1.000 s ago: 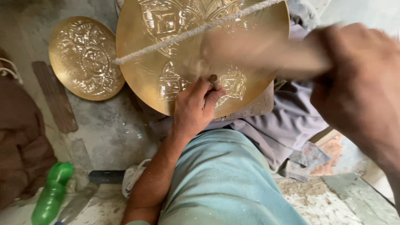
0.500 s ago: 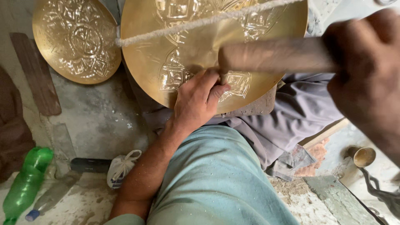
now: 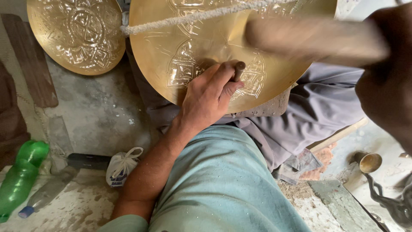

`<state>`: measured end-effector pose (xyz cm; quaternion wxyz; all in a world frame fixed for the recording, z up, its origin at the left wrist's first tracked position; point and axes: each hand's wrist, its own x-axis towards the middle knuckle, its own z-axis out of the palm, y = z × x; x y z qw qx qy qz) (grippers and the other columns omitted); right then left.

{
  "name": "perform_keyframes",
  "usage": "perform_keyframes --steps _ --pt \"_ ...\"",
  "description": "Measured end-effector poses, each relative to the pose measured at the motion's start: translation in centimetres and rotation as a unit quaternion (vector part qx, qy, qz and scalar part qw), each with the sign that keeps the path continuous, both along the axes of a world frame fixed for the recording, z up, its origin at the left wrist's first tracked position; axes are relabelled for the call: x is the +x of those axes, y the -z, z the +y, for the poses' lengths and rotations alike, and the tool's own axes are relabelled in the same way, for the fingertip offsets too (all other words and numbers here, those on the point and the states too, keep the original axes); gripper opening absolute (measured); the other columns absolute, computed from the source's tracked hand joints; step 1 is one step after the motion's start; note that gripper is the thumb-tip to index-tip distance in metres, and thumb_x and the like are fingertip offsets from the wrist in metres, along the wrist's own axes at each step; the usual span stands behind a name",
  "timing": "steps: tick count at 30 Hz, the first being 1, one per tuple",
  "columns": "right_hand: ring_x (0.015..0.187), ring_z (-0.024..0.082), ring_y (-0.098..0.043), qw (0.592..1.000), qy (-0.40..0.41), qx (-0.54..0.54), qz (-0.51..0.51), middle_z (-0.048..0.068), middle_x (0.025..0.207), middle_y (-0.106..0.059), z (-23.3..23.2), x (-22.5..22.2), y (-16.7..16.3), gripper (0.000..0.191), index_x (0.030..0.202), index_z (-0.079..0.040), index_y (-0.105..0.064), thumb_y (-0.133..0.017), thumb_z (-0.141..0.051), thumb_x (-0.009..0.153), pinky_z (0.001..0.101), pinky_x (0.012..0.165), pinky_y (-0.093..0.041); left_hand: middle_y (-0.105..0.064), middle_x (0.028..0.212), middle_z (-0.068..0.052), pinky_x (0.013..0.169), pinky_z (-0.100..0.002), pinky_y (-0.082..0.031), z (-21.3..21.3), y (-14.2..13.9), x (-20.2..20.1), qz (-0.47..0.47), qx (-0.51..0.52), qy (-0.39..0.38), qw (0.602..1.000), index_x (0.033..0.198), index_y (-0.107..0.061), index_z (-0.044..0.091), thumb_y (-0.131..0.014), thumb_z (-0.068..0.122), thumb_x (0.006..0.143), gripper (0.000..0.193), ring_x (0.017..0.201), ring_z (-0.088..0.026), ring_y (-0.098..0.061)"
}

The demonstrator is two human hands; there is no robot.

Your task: The person uses a hammer and a metal punch to engrave a decorative pattern into a brass plate. They repeatedly strike the punch to create raised designs on the plate's surface.

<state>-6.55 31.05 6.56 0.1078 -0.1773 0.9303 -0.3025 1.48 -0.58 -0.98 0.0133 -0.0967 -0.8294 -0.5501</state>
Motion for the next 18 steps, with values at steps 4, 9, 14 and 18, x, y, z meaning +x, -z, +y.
perform_keyframes --steps 4,9,14,18 --pt "0.098 0.031 -0.066 1.0 -0.008 0.025 0.014 0.021 0.11 -0.064 -0.1 0.1 0.2 0.029 0.122 0.007 -0.059 -0.063 0.013 0.095 0.036 0.078 -0.055 -0.068 0.111 -0.012 0.081 -0.039 -0.059 -0.1 0.2 -0.1 0.02 -0.008 -0.001 1.0 0.13 -0.056 0.006 -0.071 0.016 0.105 0.03 0.097 -0.029 -0.072" --pt "0.094 0.031 -0.067 0.998 -0.012 0.05 0.026 0.022 0.108 -0.064 -0.6 0.4 -0.3 0.029 0.123 0.007 -0.059 -0.062 0.014 0.095 0.0368 0.076 -0.055 -0.068 0.109 -0.011 0.08 -0.04 -0.059 -0.1 0.3 -0.1 0.009 -0.012 0.002 1.0 0.131 -0.056 0.007 -0.071 0.016 0.105 0.031 0.095 -0.028 -0.072" --pt "0.091 0.032 -0.068 0.998 -0.01 0.059 0.027 0.023 0.106 -0.065 -1.1 0.6 -0.6 0.029 0.125 0.008 -0.059 -0.061 0.015 0.096 0.0377 0.073 -0.055 -0.068 0.111 -0.01 0.082 -0.041 -0.059 -0.2 0.3 0.1 0.013 -0.015 0.001 1.0 0.134 -0.057 0.01 -0.072 0.013 0.104 0.034 0.098 -0.029 -0.072" --pt "0.088 0.032 -0.068 0.997 -0.002 0.066 0.025 0.023 0.104 -0.065 -1.0 1.0 -0.6 0.03 0.125 0.009 -0.06 -0.061 0.015 0.096 0.0384 0.072 -0.056 -0.067 0.118 -0.009 0.082 -0.037 -0.06 -0.2 0.3 0.2 0.031 -0.008 0.002 0.999 0.137 -0.055 0.012 -0.071 0.011 0.105 0.035 0.1 -0.026 -0.072"
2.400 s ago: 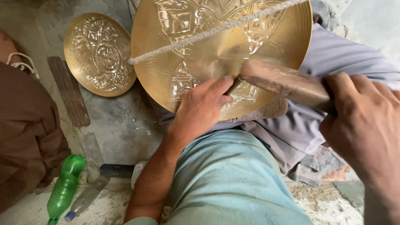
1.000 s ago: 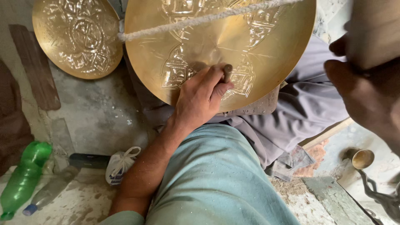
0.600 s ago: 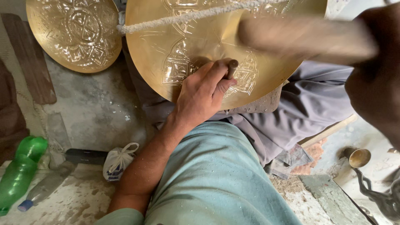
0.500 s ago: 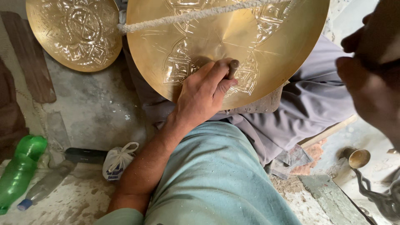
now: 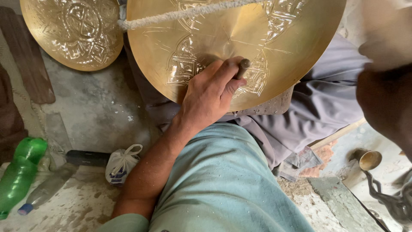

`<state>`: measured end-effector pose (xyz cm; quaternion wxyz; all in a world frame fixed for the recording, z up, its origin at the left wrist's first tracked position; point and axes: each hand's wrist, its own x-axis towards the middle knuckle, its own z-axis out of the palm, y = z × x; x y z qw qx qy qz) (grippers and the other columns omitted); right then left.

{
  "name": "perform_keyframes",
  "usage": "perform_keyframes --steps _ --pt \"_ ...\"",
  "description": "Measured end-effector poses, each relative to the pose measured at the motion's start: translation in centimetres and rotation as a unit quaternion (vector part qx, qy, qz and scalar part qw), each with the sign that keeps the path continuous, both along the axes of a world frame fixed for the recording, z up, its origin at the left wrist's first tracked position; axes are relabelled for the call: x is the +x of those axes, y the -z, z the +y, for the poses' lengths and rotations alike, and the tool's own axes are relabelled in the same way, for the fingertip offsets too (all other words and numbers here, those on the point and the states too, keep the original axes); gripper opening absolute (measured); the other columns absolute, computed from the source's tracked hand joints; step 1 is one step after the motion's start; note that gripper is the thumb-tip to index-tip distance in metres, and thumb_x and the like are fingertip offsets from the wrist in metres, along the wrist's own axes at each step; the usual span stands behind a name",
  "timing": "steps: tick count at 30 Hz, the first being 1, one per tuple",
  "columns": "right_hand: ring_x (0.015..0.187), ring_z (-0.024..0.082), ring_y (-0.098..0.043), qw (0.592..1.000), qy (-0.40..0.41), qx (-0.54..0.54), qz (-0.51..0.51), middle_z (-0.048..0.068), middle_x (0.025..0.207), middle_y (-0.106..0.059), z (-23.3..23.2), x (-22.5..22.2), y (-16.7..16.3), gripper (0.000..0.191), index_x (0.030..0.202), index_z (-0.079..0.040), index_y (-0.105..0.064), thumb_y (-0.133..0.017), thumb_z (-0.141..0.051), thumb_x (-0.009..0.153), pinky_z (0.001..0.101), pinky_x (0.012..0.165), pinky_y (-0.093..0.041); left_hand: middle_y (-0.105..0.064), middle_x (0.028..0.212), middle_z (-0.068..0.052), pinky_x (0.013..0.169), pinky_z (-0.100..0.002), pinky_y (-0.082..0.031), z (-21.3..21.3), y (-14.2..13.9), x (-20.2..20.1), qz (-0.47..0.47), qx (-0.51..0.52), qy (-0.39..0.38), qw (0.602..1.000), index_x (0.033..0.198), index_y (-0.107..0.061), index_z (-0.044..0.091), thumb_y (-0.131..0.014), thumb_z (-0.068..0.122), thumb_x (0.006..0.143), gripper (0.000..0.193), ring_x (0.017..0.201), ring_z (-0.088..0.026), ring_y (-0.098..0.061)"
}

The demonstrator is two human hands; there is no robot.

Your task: The person uses a hammer and a metal punch to engrave a decorative pattern into a brass plate. They repeatedly strike the punch to create raised designs on the plate's surface.

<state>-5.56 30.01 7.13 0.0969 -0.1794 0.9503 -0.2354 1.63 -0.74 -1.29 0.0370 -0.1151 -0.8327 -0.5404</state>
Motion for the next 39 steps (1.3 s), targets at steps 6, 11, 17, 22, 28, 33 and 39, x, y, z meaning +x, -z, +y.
perform_keyframes --steps 6,11,17,22,28,33,39 --pt "0.084 0.032 -0.069 1.0 0.012 0.02 -0.005 0.024 0.102 -0.066 -0.9 0.6 -0.7 0.031 0.127 0.01 -0.06 -0.06 0.016 0.097 0.0395 0.069 -0.056 -0.066 0.114 -0.008 0.082 -0.038 -0.06 0.1 0.1 -0.1 -0.008 -0.013 0.001 1.0 0.138 -0.054 0.013 -0.071 0.014 0.106 0.036 0.099 -0.026 -0.071" --pt "0.081 0.032 -0.07 0.992 0.011 0.124 0.01 0.024 0.099 -0.067 -3.3 2.4 -2.7 0.031 0.128 0.011 -0.06 -0.059 0.017 0.097 0.0404 0.067 -0.057 -0.067 0.11 -0.007 0.08 -0.039 -0.058 0.0 -0.2 0.0 -0.013 -0.016 0.002 1.0 0.139 -0.055 0.016 -0.07 0.014 0.107 0.035 0.095 -0.025 -0.071" --pt "0.078 0.032 -0.07 0.985 0.019 0.171 -0.009 0.025 0.096 -0.067 -3.2 3.7 -4.3 0.028 0.128 0.012 -0.061 -0.059 0.016 0.1 0.0408 0.066 -0.057 -0.066 0.103 -0.006 0.075 -0.038 -0.057 -0.1 -0.3 -0.1 -0.033 -0.017 0.007 0.999 0.137 -0.057 0.015 -0.07 0.014 0.109 0.031 0.089 -0.024 -0.071" --pt "0.079 0.028 -0.069 0.989 0.084 0.119 -0.037 0.022 0.097 -0.067 -0.1 5.8 -2.4 0.024 0.123 0.01 -0.061 -0.065 0.01 0.1 0.0379 0.068 -0.056 -0.067 0.107 -0.008 0.074 -0.032 -0.059 -0.3 -2.1 -0.1 -0.013 0.025 -0.027 0.999 0.131 -0.06 0.012 -0.072 0.01 0.105 0.029 0.092 -0.019 -0.072" --pt "0.08 0.023 -0.066 0.959 0.269 -0.027 -0.081 0.019 0.099 -0.068 4.3 8.5 1.9 0.026 0.118 0.007 -0.062 -0.072 0.001 0.095 0.0344 0.071 -0.054 -0.063 0.112 -0.013 0.077 -0.027 -0.067 -5.7 -5.7 2.4 -0.032 0.206 -0.164 0.964 0.128 -0.047 -0.002 -0.064 -0.005 0.11 0.025 0.092 -0.016 -0.072" --pt "0.082 0.02 -0.063 0.913 0.4 -0.058 -0.045 0.016 0.097 -0.067 3.6 10.3 6.7 0.037 0.113 0.007 -0.062 -0.078 0.0 0.081 0.0337 0.074 -0.05 -0.058 0.126 -0.012 0.075 -0.024 -0.063 -9.1 -6.1 2.9 -0.071 0.128 -0.283 0.948 0.134 -0.039 -0.003 -0.063 -0.001 0.113 0.032 0.094 -0.013 -0.07" --pt "0.094 0.017 -0.067 0.852 0.435 -0.29 -0.021 0.009 0.104 -0.07 3.0 12.5 9.2 0.025 0.107 0.006 -0.066 -0.079 0.003 0.086 0.0312 0.092 -0.055 -0.066 0.099 -0.005 0.064 -0.023 -0.057 -9.3 -3.5 3.3 -0.166 0.099 -0.266 0.944 0.134 -0.047 -0.001 -0.061 0.006 0.109 0.03 0.079 -0.006 -0.063"
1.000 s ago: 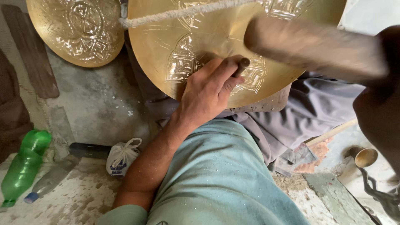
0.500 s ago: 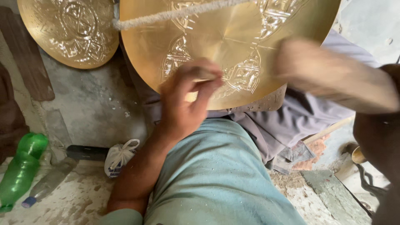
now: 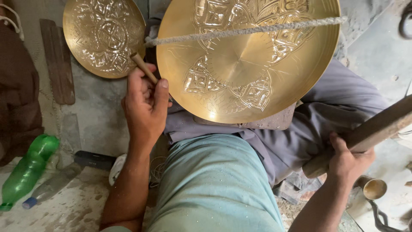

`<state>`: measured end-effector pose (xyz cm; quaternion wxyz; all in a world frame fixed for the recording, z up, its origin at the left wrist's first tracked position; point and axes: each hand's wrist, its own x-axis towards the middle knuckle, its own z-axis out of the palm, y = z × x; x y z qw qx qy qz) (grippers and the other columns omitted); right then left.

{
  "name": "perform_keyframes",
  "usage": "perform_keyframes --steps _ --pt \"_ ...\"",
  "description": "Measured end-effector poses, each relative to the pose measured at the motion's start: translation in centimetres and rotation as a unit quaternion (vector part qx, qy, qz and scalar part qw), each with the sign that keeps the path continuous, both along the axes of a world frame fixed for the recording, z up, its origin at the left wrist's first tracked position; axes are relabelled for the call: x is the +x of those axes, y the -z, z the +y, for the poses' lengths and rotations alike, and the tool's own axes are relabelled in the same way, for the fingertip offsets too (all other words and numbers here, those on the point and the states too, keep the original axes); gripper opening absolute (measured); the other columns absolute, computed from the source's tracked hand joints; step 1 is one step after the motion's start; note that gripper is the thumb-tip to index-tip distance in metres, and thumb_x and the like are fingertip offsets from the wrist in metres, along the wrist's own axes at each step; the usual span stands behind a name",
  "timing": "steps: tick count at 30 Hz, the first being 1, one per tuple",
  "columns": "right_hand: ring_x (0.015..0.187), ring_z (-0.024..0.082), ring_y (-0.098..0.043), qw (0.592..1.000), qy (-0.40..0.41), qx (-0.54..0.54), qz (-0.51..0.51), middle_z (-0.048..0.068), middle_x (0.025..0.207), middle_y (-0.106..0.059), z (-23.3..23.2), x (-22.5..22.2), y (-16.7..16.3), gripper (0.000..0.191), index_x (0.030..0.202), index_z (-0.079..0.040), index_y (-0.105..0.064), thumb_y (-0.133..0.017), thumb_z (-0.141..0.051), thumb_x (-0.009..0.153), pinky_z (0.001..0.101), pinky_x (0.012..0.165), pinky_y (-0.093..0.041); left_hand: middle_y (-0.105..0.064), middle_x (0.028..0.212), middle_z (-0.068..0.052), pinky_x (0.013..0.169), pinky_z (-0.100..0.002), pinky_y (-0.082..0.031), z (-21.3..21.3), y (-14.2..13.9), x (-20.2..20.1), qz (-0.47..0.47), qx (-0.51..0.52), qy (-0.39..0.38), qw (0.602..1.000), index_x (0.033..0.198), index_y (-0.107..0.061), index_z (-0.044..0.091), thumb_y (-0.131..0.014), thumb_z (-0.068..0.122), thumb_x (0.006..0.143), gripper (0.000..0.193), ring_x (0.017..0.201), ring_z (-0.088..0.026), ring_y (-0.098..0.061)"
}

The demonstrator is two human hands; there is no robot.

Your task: The person uses a hammer and a metal punch to engrave a decorative pattern into a brass plate. They repeatedly strike the punch to create raised designs on the plate's surface.

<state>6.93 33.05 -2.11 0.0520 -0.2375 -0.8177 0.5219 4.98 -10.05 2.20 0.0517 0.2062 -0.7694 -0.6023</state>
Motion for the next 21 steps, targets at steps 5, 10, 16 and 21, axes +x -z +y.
perform_keyframes --steps 5,10,16,21 --pt "0.085 0.016 -0.065 1.0 -0.003 -0.001 -0.019 0.007 0.097 -0.069 0.5 0.4 -1.4 0.022 0.101 0.005 -0.064 -0.08 0.0 0.086 0.0303 0.085 -0.053 -0.062 0.094 -0.007 0.062 -0.025 -0.055 2.8 2.6 1.6 0.031 0.012 0.017 0.999 0.12 -0.047 0.0 -0.062 0.006 0.107 0.021 0.076 -0.008 -0.062" --pt "0.087 0.015 -0.066 0.999 0.005 0.046 -0.012 0.006 0.099 -0.072 -1.6 0.3 -2.4 0.027 0.106 0.003 -0.066 -0.08 -0.006 0.085 0.0289 0.083 -0.054 -0.067 0.091 -0.007 0.061 -0.025 -0.061 5.4 2.9 2.9 -0.02 0.131 0.02 0.991 0.116 -0.046 0.001 -0.062 0.009 0.103 0.022 0.072 -0.008 -0.066" --pt "0.084 0.015 -0.063 0.997 0.006 0.073 -0.014 0.007 0.096 -0.07 -1.6 -0.2 -2.4 0.028 0.103 0.003 -0.066 -0.082 -0.008 0.084 0.0299 0.081 -0.053 -0.067 0.1 -0.009 0.07 -0.028 -0.065 2.9 -0.2 3.0 0.045 0.078 -0.011 0.996 0.125 -0.046 -0.003 -0.063 0.008 0.105 0.028 0.083 -0.011 -0.069" --pt "0.083 0.016 -0.064 0.996 0.007 0.087 -0.025 0.008 0.094 -0.07 -1.4 -0.6 -2.2 0.03 0.104 0.004 -0.066 -0.082 -0.01 0.082 0.031 0.081 -0.053 -0.069 0.105 -0.01 0.076 -0.029 -0.067 5.6 -2.6 2.0 0.06 0.146 0.062 0.985 0.124 -0.047 -0.001 -0.062 0.009 0.106 0.025 0.09 -0.013 -0.073"
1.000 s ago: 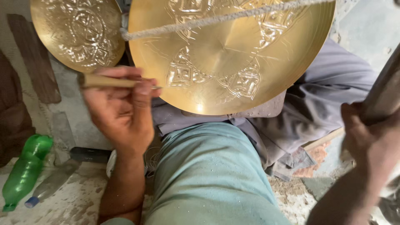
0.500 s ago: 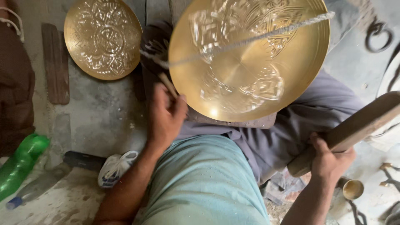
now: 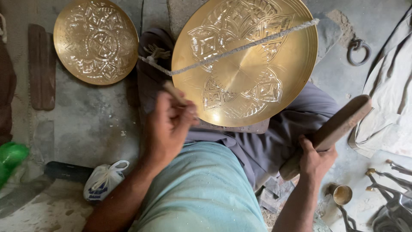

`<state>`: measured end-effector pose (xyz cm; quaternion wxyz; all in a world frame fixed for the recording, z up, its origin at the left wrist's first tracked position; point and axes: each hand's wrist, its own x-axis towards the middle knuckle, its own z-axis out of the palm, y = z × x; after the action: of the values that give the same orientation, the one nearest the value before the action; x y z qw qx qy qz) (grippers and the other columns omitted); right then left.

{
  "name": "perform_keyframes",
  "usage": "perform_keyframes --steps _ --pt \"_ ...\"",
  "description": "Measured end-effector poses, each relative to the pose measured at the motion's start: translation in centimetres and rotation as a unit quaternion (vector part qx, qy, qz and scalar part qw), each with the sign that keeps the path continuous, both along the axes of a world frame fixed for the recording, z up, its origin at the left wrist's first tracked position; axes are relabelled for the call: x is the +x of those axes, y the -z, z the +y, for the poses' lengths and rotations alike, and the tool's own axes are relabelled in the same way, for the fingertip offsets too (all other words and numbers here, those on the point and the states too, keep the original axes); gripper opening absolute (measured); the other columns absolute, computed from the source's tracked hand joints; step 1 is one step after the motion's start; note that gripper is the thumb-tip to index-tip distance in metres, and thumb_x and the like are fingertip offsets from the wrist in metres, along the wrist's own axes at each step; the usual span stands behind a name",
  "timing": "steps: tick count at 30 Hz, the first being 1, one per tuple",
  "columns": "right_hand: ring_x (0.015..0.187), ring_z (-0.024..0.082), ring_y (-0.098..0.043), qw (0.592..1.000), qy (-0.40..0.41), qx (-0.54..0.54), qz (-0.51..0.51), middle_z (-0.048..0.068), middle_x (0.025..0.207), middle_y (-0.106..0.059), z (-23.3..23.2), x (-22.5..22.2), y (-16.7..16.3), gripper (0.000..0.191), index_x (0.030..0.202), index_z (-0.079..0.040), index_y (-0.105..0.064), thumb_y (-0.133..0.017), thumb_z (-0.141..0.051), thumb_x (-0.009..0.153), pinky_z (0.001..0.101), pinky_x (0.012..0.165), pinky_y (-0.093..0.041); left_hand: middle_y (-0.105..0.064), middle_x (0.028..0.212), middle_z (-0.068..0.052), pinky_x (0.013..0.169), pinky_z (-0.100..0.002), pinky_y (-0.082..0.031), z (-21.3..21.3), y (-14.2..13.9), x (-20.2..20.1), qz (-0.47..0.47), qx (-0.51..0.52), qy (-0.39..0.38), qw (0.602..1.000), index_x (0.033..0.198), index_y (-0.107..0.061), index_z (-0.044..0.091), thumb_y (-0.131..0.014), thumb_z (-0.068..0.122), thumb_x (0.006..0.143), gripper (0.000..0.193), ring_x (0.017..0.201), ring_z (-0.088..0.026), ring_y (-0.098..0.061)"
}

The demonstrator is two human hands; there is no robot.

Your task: The person uses a hammer and a metal punch to engrave a decorative pattern into a brass plate. They repeatedly strike the punch to create raised designs on the plate's surface.

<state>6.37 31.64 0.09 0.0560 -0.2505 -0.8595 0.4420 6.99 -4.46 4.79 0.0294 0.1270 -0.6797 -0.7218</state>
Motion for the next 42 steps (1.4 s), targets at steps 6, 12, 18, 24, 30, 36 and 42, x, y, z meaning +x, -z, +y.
perform_keyframes --steps 6,12,18,24,30,36,42 --pt "0.09 0.02 -0.068 0.995 -0.002 0.024 -0.098 0.013 0.103 -0.072 0.7 -0.6 -0.8 0.045 0.117 0.004 -0.064 -0.084 -0.017 0.084 0.0332 0.084 -0.054 -0.071 0.092 -0.009 0.068 -0.028 -0.066 6.5 1.3 -3.9 -0.033 -0.044 0.065 0.996 0.124 -0.05 0.0 -0.066 0.013 0.1 0.032 0.082 -0.015 -0.077" --pt "0.096 0.023 -0.069 0.983 -0.15 0.009 -0.107 0.016 0.114 -0.072 1.3 -3.3 -6.8 0.056 0.129 0.002 -0.046 -0.079 -0.016 0.088 0.0375 0.085 -0.059 -0.072 0.083 -0.01 0.064 -0.036 -0.058 8.7 4.7 -5.1 -0.012 -0.121 0.088 0.989 0.113 -0.053 0.002 -0.072 0.017 0.103 0.026 0.074 -0.022 -0.077" --pt "0.09 0.031 -0.069 0.858 -0.348 0.378 -0.023 0.02 0.107 -0.071 -3.5 -9.7 -14.2 0.059 0.142 0.001 -0.057 -0.072 0.004 0.085 0.0446 0.081 -0.056 -0.066 0.086 -0.015 0.066 -0.042 -0.054 9.1 6.2 -4.5 0.088 -0.179 0.061 0.978 0.124 -0.053 -0.003 -0.07 0.013 0.101 0.033 0.077 -0.032 -0.07" --pt "0.097 0.037 -0.067 0.808 -0.466 0.353 0.066 0.025 0.115 -0.066 -9.2 -14.3 -16.3 0.051 0.138 0.009 -0.051 -0.07 0.004 0.091 0.0452 0.08 -0.055 -0.065 0.087 -0.015 0.068 -0.043 -0.054 9.1 5.9 -4.8 0.074 -0.167 0.064 0.981 0.123 -0.051 -0.004 -0.068 0.01 0.103 0.03 0.079 -0.033 -0.071" --pt "0.096 0.03 -0.069 0.643 -0.545 0.535 0.053 0.017 0.114 -0.071 -10.8 -16.7 -17.7 0.046 0.134 -0.006 -0.071 -0.07 0.004 0.089 0.0399 0.084 -0.06 -0.065 0.089 -0.015 0.066 -0.043 -0.053 9.1 6.3 -4.9 0.051 -0.149 0.067 0.985 0.117 -0.049 -0.003 -0.067 0.011 0.104 0.026 0.079 -0.033 -0.071" --pt "0.088 0.032 -0.069 0.649 -0.559 0.516 0.007 0.019 0.105 -0.071 -11.4 -17.2 -17.5 0.056 0.128 -0.002 -0.072 -0.073 0.012 0.073 0.0411 0.074 -0.058 -0.065 0.087 -0.016 0.066 -0.045 -0.052 8.6 5.9 -5.3 0.027 -0.159 0.079 0.984 0.108 -0.05 0.0 -0.069 0.012 0.101 0.024 0.078 -0.034 -0.07" --pt "0.1 0.042 -0.063 0.756 -0.499 0.421 0.041 0.025 0.112 -0.061 -10.4 -16.9 -16.7 0.056 0.131 0.01 -0.06 -0.075 0.005 0.078 0.0468 0.085 -0.054 -0.067 0.087 -0.013 0.065 -0.044 -0.053 8.5 6.7 -5.1 0.041 -0.146 0.087 0.985 0.111 -0.052 0.0 -0.07 0.013 0.101 0.025 0.076 -0.032 -0.071"
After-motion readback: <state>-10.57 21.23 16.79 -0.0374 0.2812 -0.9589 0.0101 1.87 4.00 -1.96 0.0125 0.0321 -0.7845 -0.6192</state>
